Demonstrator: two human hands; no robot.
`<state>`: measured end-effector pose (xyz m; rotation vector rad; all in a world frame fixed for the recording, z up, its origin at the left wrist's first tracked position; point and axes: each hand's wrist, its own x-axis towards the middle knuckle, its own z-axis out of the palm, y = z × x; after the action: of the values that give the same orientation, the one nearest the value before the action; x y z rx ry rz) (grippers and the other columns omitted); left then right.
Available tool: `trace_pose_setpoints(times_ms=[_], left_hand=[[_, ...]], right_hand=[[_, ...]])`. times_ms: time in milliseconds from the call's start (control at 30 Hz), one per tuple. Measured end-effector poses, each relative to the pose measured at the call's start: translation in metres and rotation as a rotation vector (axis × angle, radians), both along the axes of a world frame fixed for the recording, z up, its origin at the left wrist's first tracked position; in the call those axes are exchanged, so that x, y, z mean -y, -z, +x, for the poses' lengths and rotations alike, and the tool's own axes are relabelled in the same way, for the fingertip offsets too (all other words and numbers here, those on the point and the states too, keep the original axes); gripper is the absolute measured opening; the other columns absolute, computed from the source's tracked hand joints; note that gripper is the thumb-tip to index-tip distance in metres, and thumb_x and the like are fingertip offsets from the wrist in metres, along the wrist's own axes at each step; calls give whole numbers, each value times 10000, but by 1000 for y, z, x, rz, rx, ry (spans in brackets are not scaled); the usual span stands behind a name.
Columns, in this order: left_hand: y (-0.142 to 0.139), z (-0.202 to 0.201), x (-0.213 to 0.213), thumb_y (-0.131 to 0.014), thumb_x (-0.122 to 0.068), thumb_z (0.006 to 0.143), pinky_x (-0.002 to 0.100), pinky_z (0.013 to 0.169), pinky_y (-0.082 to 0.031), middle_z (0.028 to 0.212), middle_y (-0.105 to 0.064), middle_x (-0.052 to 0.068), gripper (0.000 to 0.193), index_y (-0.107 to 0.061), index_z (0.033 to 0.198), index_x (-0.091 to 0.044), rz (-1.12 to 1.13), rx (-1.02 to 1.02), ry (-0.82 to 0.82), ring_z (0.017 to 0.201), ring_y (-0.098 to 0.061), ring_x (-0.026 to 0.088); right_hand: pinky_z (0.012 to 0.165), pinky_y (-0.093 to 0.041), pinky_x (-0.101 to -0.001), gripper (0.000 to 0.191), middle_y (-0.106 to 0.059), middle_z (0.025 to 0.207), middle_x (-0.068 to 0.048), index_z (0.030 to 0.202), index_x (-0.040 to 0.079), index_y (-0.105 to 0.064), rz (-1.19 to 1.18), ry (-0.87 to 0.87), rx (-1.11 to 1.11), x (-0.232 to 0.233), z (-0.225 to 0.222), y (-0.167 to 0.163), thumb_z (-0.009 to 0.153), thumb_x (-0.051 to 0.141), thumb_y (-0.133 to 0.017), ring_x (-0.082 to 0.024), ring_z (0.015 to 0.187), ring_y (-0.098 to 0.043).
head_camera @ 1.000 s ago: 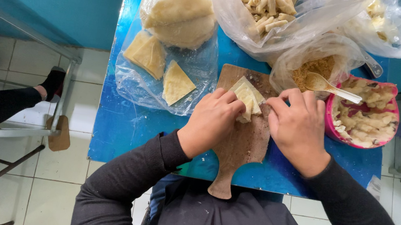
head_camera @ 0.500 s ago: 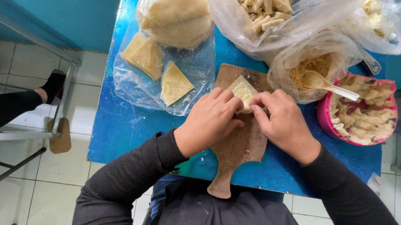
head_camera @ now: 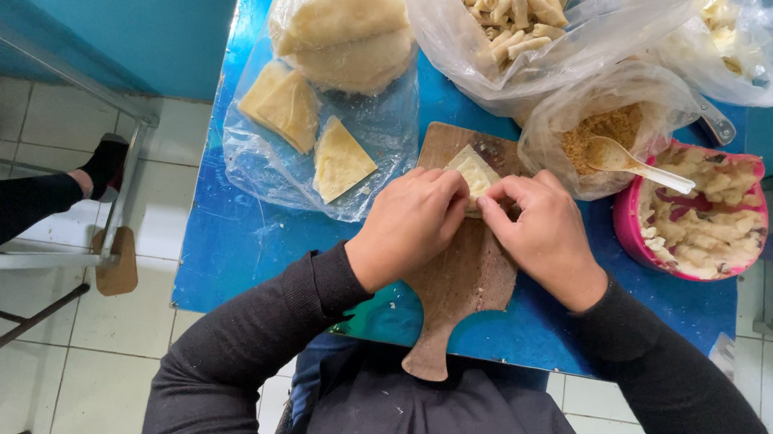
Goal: The person sits at a small blue table and shapes pieces of dough by hand on a wooden board, stretching and flattening each piece. They spoon a brown powdery filling from a plastic bag onto the dough, fold the dough over the filling, and place the filled pieces into a pink bowl.
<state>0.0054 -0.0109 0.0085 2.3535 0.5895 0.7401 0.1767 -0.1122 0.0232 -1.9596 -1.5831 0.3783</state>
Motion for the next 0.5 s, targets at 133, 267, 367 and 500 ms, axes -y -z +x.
trace_pose_setpoints(times_ms=[133,267,367,500], left_hand=[[1,0,-1,-680,-108,884,452,776,-493,917,-642,113,100,-614,946,-65,14,56,-9,901,-602,346],[4,1,-6,-659,-52,880,436,819,-490,924,-615,102,83,-623,947,-85,58,45,51,929,-589,335],[7,-1,-9,-637,-18,875,424,843,-496,934,-620,93,113,-634,957,-95,72,28,86,946,-594,328],[10,-1,-9,-697,-115,887,437,813,-485,915,-616,120,100,-635,948,-66,90,51,110,916,-586,345]], right_hand=[[737,-491,-402,124,-681,819,-64,878,74,-688,44,-9,8,-2,2,0,853,170,-762,-286,818,-599],[829,-483,-404,122,-673,952,-66,959,103,-702,176,-137,105,0,-1,-3,851,46,-706,-304,949,-585],[863,-449,-419,197,-689,1003,-45,1023,95,-705,191,-170,240,2,-6,-4,842,18,-682,-297,990,-586],[838,-420,-421,169,-693,989,-31,1022,104,-706,178,-193,291,5,-6,-9,854,93,-722,-283,973,-588]])
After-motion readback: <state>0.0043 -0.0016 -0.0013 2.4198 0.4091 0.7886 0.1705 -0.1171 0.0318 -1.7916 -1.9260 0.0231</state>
